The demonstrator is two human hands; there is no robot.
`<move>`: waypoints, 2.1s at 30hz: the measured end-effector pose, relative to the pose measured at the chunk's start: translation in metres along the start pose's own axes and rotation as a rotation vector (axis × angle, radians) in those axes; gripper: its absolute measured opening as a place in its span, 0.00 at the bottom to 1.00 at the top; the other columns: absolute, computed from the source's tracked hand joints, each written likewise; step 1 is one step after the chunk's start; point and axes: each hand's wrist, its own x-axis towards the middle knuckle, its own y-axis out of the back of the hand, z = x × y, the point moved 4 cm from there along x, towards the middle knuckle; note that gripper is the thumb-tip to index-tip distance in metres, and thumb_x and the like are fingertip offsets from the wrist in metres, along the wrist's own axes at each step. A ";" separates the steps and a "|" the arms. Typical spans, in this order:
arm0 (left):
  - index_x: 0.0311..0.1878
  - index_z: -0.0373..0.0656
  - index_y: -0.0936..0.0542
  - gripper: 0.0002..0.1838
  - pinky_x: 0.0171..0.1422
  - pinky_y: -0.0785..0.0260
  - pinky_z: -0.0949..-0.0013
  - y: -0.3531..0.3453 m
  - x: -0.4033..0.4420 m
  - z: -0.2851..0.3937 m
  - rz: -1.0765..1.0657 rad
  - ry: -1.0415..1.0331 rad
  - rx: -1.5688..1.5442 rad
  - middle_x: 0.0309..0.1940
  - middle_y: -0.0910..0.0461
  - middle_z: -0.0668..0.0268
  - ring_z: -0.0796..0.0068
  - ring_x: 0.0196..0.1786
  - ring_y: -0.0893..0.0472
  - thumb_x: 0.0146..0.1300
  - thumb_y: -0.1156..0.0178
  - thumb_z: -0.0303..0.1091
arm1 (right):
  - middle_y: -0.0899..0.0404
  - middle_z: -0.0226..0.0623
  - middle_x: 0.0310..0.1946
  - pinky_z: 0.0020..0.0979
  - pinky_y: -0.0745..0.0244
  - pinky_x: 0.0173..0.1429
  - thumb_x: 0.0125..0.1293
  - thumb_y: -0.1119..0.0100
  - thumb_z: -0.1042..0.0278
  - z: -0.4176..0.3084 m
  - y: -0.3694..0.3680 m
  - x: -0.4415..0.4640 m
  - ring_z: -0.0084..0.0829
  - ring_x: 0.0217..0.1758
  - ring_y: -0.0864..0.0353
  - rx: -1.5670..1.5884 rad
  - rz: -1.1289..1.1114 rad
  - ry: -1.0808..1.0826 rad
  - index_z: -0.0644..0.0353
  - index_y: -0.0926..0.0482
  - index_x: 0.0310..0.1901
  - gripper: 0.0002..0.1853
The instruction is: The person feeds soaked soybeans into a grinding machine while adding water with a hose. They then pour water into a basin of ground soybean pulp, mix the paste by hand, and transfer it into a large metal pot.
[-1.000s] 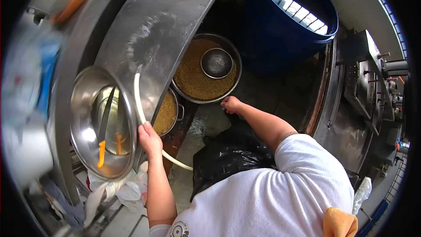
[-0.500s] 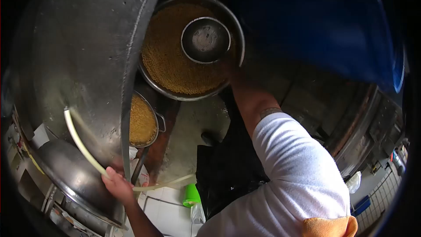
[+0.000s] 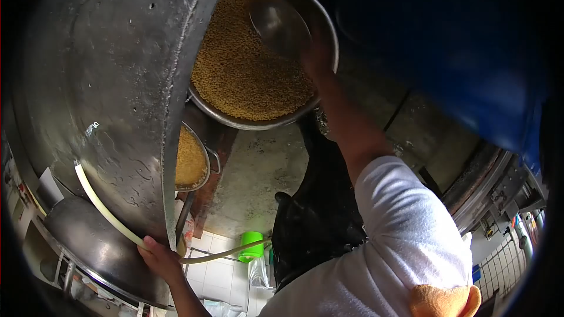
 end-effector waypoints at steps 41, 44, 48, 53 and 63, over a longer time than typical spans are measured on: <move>0.44 0.36 0.23 0.23 0.41 0.28 0.53 0.011 -0.015 -0.026 -0.056 0.014 -0.229 0.29 0.19 0.50 0.55 0.32 0.20 0.82 0.49 0.50 | 0.18 0.47 0.53 0.48 0.16 0.57 0.66 0.41 0.80 0.093 0.010 -0.135 0.45 0.53 0.14 1.250 -0.656 -0.851 0.67 0.20 0.56 0.17; 0.44 0.36 0.24 0.24 0.45 0.27 0.45 0.018 -0.074 -0.075 -0.028 -0.033 -0.235 0.31 0.19 0.41 0.35 0.38 0.18 0.82 0.53 0.51 | 0.17 0.48 0.52 0.48 0.14 0.56 0.61 0.45 0.84 0.013 0.139 -0.144 0.46 0.53 0.14 1.018 -0.550 -0.750 0.66 0.24 0.64 0.26; 0.44 0.35 0.23 0.28 0.50 0.27 0.40 0.077 -0.216 -0.173 -0.013 0.017 -0.103 0.38 0.17 0.37 0.30 0.45 0.18 0.82 0.54 0.55 | 0.18 0.49 0.56 0.51 0.13 0.54 0.58 0.48 0.85 0.009 0.236 -0.170 0.49 0.54 0.14 0.804 -0.669 -0.620 0.64 0.29 0.69 0.33; 0.46 0.34 0.20 0.29 0.52 0.27 0.40 0.091 -0.427 -0.362 -0.061 0.310 -0.145 0.40 0.17 0.36 0.32 0.47 0.17 0.81 0.53 0.56 | 0.19 0.43 0.49 0.57 0.11 0.38 0.53 0.48 0.84 -0.025 0.304 -0.231 0.49 0.45 0.13 0.734 -0.793 -0.514 0.58 0.28 0.64 0.32; 0.51 0.28 0.17 0.34 0.25 0.20 0.52 0.046 -0.895 -0.527 -0.426 1.147 -0.438 0.37 0.14 0.45 0.50 0.28 0.14 0.80 0.53 0.58 | 0.18 0.47 0.52 0.53 0.12 0.37 0.58 0.44 0.79 -0.146 0.381 -0.443 0.50 0.44 0.12 0.486 -1.073 -0.396 0.62 0.28 0.63 0.28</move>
